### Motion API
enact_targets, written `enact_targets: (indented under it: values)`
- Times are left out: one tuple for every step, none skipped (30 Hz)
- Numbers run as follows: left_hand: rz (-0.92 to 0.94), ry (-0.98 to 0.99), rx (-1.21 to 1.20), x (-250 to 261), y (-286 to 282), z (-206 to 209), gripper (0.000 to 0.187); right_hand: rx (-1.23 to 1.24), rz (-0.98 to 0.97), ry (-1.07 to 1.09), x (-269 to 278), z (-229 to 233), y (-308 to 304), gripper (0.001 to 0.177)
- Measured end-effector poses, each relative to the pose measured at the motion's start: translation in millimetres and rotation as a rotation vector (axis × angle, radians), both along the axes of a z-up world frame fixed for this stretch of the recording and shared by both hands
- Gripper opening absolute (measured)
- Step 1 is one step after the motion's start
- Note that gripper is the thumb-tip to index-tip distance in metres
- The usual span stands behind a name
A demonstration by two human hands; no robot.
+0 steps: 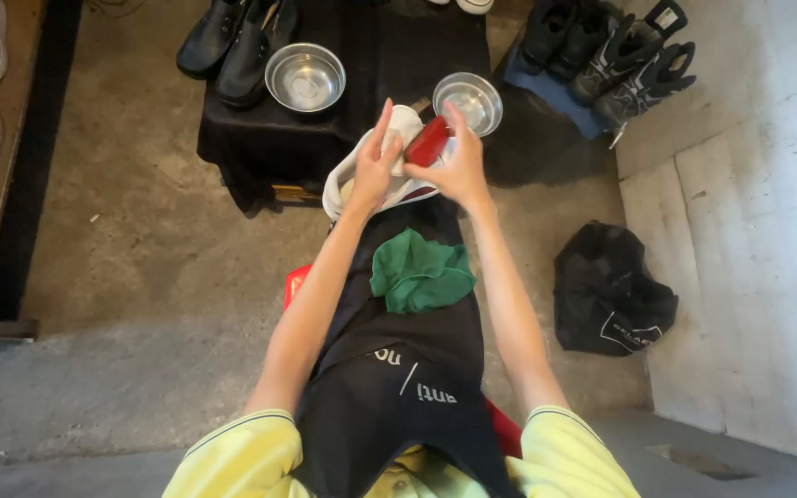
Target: The person wipes a white sneaker with a green cloth, then uses a red sponge to scrub the shoe's upper and sole. The person repeatedly dips the sponge into a metal bowl of water and scrubs the shoe. The shoe remains on the person's lap throughout the clip.
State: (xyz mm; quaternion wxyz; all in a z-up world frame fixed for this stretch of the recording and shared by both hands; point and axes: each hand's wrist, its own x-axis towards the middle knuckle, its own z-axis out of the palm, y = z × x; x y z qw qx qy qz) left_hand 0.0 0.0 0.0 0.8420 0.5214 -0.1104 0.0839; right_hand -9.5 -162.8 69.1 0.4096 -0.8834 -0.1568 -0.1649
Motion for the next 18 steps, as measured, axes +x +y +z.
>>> enact_targets:
  values:
    - [0.003,-0.001,0.002,5.5,0.8,-3.4,0.060,0.002,0.003,-0.001,6.6,-4.7,-3.1,0.126]
    - [-0.002,-0.008,-0.065,11.1,1.5,-7.3,0.058,-0.021,-0.051,0.007,13.3,-9.8,-6.2,0.124]
    - [-0.012,-0.010,-0.134,13.7,-0.7,-13.5,0.057,-0.047,-0.112,0.020,16.4,-16.9,-12.0,0.123]
    - [-0.014,-0.006,-0.135,6.3,0.1,-9.4,0.057,-0.047,-0.114,0.024,3.8,-10.4,-5.5,0.123]
    - [-0.017,0.022,-0.159,2.7,1.7,-2.9,0.056,-0.020,-0.039,0.071,-4.6,-1.7,1.8,0.123]
    - [-0.019,0.050,-0.184,-0.5,3.6,3.4,0.055,0.007,0.037,0.118,-12.7,6.8,9.3,0.123]
    - [-0.021,0.062,-0.182,0.2,9.7,-2.8,0.055,0.009,0.034,0.129,-11.6,11.1,8.5,0.123]
    - [-0.082,0.074,-0.212,0.9,15.6,-9.2,0.059,-0.008,0.050,0.170,-10.3,15.3,7.5,0.120]
    - [-0.139,0.068,-0.241,11.0,20.7,-10.7,0.065,-0.025,0.073,0.193,0.0,23.9,5.4,0.116]
    - [-0.136,0.063,-0.238,11.7,18.0,-7.8,0.065,-0.022,0.077,0.188,11.4,19.3,-4.3,0.116]
    - [-0.128,0.101,-0.256,7.5,18.7,-8.0,0.063,0.080,0.030,0.165,18.7,11.4,-10.6,0.115]
    - [-0.120,0.139,-0.274,4.2,19.2,-8.8,0.061,0.183,-0.018,0.142,26.7,2.5,-17.1,0.113]
    - [-0.126,0.152,-0.275,-0.3,18.6,-9.1,0.061,0.182,-0.027,0.154,35.1,-4.0,-26.9,0.113]
    - [-0.038,0.080,-0.105,-4.3,17.6,-9.6,0.055,0.343,-0.097,0.132,43.6,-11.2,-37.4,0.099]
    - [0.054,0.001,0.070,-5.3,20.6,-8.7,0.051,0.505,-0.163,0.103,55.6,-17.5,-43.9,0.086]
    - [0.051,0.008,0.071,-8.9,22.0,-9.4,0.051,0.506,-0.167,0.110,63.3,-24.0,-48.5,0.086]
    - [0.095,0.013,0.102,-10.0,20.2,-9.1,0.050,0.491,-0.218,0.163,72.6,-28.8,-56.5,0.084]
    - [0.140,0.018,0.132,-10.9,18.2,-8.5,0.049,0.476,-0.268,0.217,81.9,-33.4,-64.9,0.083]
